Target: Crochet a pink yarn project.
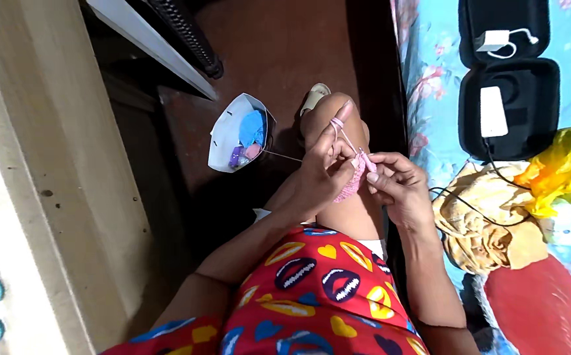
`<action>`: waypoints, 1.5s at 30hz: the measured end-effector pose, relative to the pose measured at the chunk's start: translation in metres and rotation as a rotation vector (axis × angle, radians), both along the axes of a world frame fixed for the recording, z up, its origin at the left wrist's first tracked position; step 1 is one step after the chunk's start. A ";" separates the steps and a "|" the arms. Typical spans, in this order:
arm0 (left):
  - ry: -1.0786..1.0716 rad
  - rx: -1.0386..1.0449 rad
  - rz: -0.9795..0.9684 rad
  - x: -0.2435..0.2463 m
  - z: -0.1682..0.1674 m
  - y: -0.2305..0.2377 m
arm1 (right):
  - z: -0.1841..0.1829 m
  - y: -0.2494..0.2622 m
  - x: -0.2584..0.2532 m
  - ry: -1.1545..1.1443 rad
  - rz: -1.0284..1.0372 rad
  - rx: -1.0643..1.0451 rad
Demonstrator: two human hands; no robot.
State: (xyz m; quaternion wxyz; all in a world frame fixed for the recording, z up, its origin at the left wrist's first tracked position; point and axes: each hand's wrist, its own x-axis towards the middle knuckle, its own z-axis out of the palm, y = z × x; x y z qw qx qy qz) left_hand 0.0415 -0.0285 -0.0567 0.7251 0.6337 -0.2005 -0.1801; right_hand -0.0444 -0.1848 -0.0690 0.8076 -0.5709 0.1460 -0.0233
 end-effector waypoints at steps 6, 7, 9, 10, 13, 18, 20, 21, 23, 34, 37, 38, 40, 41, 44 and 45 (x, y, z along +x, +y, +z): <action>0.095 0.032 -0.003 -0.004 0.013 0.005 | 0.005 0.011 -0.001 0.013 -0.007 0.224; 0.121 0.047 -0.008 -0.004 0.018 0.008 | 0.007 0.012 -0.003 0.003 -0.024 0.135; 0.133 0.080 -0.014 -0.005 0.028 0.011 | 0.011 0.014 -0.005 -0.028 -0.063 -0.083; 0.130 0.102 -0.013 -0.005 0.032 0.012 | 0.013 0.016 -0.006 -0.043 -0.080 -0.190; 0.118 0.090 0.016 -0.008 0.036 0.014 | 0.018 0.022 -0.008 -0.065 -0.095 -0.341; -0.027 -0.048 0.114 -0.014 0.030 0.009 | 0.024 0.026 -0.009 -0.051 -0.042 0.048; -0.050 -0.021 0.081 -0.018 0.032 0.011 | 0.028 0.032 -0.012 -0.109 -0.080 -0.201; -0.104 0.015 0.084 -0.021 0.032 0.011 | 0.030 0.034 -0.013 -0.161 -0.100 -0.412; -0.345 0.097 0.152 -0.026 0.026 0.011 | 0.035 0.036 -0.015 -0.244 -0.129 -0.710; -0.269 -0.211 0.135 -0.032 0.051 0.016 | 0.042 0.052 -0.026 -0.443 -0.345 -0.580; -0.240 -0.205 0.133 -0.029 0.058 0.020 | 0.041 0.052 -0.026 -0.527 -0.430 -0.934; -0.226 -0.211 0.128 -0.027 0.059 0.021 | 0.042 0.052 -0.026 -0.529 -0.442 -1.007; -0.211 -0.210 0.121 -0.024 0.061 0.023 | 0.044 0.051 -0.027 -0.522 -0.440 -1.115; -0.209 -0.197 0.117 -0.023 0.063 0.024 | 0.046 0.050 -0.027 -0.518 -0.432 -1.159; -0.184 -0.158 0.101 -0.019 0.068 0.026 | 0.048 0.045 -0.029 -0.513 -0.394 -1.219; -0.176 -0.155 0.098 -0.018 0.068 0.025 | 0.049 0.043 -0.029 -0.510 -0.377 -1.219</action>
